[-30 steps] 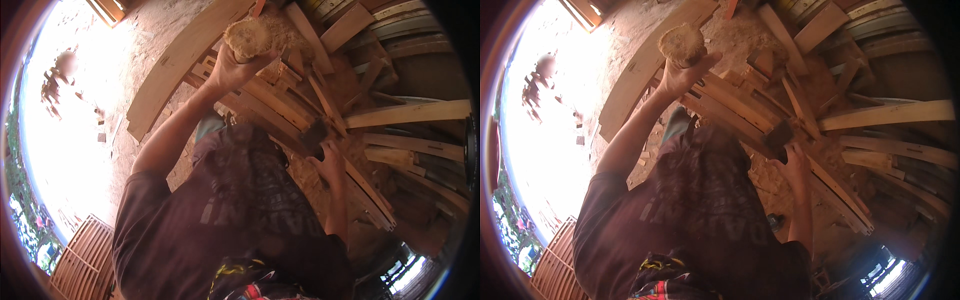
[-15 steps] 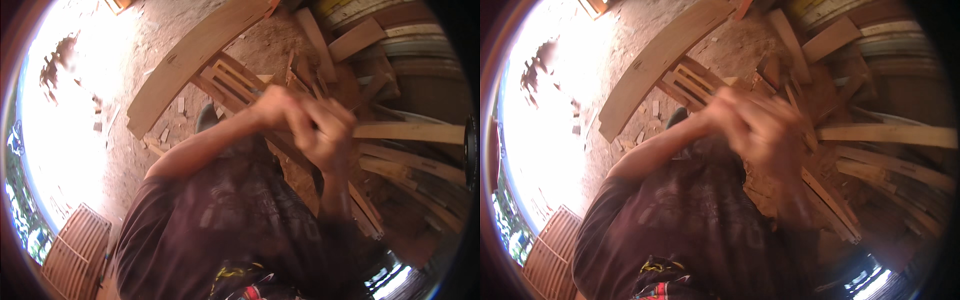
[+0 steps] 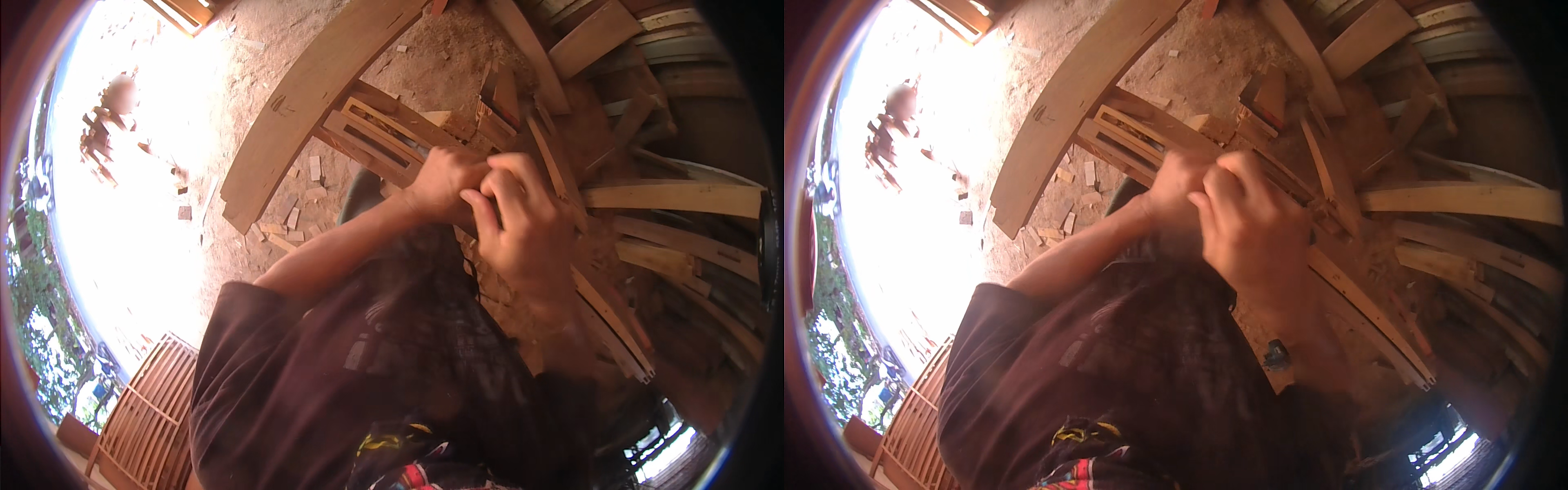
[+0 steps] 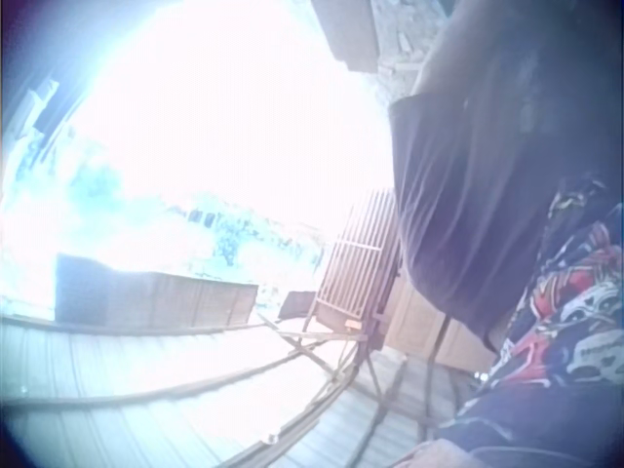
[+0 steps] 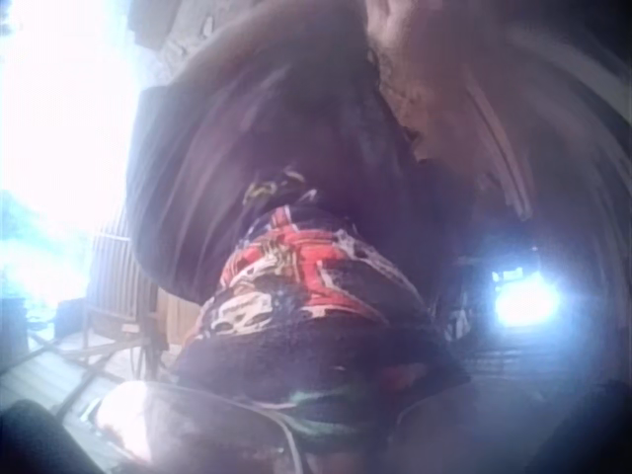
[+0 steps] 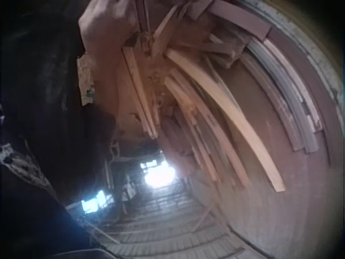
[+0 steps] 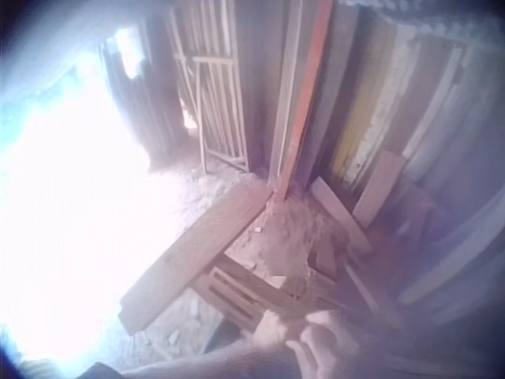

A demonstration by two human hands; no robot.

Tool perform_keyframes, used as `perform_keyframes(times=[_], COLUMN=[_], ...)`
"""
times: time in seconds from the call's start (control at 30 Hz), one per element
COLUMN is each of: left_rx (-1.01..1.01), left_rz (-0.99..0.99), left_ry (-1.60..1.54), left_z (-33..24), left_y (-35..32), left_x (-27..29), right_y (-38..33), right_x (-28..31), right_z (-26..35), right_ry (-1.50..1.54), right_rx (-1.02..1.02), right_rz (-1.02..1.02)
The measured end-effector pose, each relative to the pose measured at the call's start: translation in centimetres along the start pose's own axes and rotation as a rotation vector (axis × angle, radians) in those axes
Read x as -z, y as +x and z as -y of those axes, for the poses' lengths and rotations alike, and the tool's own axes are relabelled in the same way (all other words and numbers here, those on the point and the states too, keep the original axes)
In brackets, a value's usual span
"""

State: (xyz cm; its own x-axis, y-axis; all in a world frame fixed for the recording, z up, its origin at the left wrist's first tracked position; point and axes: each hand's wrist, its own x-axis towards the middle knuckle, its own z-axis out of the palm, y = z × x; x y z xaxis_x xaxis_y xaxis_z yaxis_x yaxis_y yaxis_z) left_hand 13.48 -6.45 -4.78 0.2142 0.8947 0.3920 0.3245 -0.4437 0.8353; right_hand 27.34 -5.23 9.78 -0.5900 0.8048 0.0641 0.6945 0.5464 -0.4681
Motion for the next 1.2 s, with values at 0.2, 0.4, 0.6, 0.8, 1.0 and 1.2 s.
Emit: perform_keyframes(times=[0.2,0.4,0.6,0.8,1.0,1.2], left_rx=[-0.035,0.131,0.478,0.378,0.203,0.167], left_rz=[0.284,0.35,-0.031,0.047,0.136,0.117], left_ry=[0.297,0.217,0.671,0.491,0.318,0.141], left_z=[0.6,-1.7,4.6,9.2,10.6,11.7], left_y=[-0.5,0.6,-6.0,-6.7,-5.9,-5.0], left_x=[-5.9,0.3,11.1,13.4,14.2,14.5], right_y=[-7.7,-5.9,-4.2,0.6,0.2,-2.7], right_x=[-4.5,0.0,7.0,8.6,2.2,-0.8], right_z=[-8.7,-6.2,-2.0,2.4,-1.0,-4.8], right_ry=[0.237,0.219,0.005,-0.176,0.03,0.225], right_rx=[-0.086,-0.213,-0.213,-0.295,-0.438,-0.504], right_rz=[-0.198,0.038,0.209,0.482,0.458,0.325])
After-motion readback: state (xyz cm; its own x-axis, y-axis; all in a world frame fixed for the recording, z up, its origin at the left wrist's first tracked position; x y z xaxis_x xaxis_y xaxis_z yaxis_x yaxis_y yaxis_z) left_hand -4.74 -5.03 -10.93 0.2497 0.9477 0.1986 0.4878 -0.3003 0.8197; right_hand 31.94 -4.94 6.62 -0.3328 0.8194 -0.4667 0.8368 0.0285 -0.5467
